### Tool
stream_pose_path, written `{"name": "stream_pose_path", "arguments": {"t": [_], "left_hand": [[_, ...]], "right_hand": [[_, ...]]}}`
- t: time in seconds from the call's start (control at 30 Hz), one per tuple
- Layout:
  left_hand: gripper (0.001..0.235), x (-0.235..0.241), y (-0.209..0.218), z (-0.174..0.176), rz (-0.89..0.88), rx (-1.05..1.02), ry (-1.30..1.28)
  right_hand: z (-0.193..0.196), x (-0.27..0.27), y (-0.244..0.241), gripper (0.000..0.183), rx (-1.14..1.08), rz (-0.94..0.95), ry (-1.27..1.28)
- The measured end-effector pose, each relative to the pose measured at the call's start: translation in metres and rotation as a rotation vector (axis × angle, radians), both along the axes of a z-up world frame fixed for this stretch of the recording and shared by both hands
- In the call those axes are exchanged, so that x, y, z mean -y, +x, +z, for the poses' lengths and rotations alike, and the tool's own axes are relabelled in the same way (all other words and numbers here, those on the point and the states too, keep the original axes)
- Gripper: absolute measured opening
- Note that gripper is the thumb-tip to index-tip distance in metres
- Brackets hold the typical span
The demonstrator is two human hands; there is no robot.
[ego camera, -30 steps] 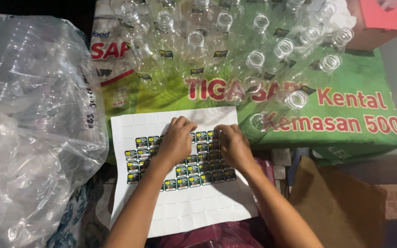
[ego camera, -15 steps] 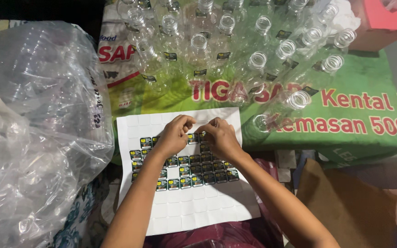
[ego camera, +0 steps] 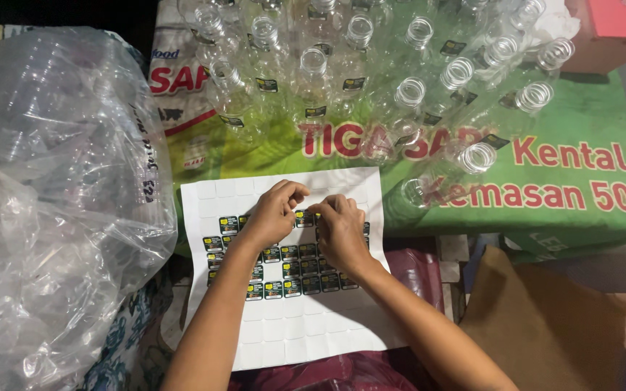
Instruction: The person peels small rectangular labels from a sheet and applies them to clear plastic bottles arranged on a table. The person also wipes the bottles with a tissue and repositions them on the table.
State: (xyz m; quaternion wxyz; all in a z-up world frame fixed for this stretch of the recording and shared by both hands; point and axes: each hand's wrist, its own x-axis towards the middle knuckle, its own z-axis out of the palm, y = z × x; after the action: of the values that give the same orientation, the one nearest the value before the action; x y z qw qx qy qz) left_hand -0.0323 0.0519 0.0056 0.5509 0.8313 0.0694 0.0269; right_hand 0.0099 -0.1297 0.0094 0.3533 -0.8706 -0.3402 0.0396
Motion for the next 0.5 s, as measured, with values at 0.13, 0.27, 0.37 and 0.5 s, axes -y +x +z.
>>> {"name": "stream_pose_path", "arguments": {"t": [0.13, 0.27, 0.37, 0.5], "left_hand": [[0.048, 0.0009, -0.0004, 0.0, 0.013, -0.023, 0.012], [0.048, 0.0021, -0.001, 0.0026, 0.009, -0.004, 0.039], [0.045, 0.0033, -0.0009, 0.004, 0.019, -0.043, 0.039], [0.046, 0.0032, -0.001, 0.0028, 0.012, 0.005, 0.059]], "right_hand": [[0.0007, 0.0009, 0.0058, 0.043, -0.058, 0.012, -0.015], [0.0025, -0.0013, 0.0101, 0.032, -0.166, -0.016, -0.019], [0.0023, -0.0063, 0.0076, 0.025, -0.205, -0.047, -0.15], [0.0009, -0.0014, 0.0094, 0.031, -0.228, -0.05, -0.039]]}}
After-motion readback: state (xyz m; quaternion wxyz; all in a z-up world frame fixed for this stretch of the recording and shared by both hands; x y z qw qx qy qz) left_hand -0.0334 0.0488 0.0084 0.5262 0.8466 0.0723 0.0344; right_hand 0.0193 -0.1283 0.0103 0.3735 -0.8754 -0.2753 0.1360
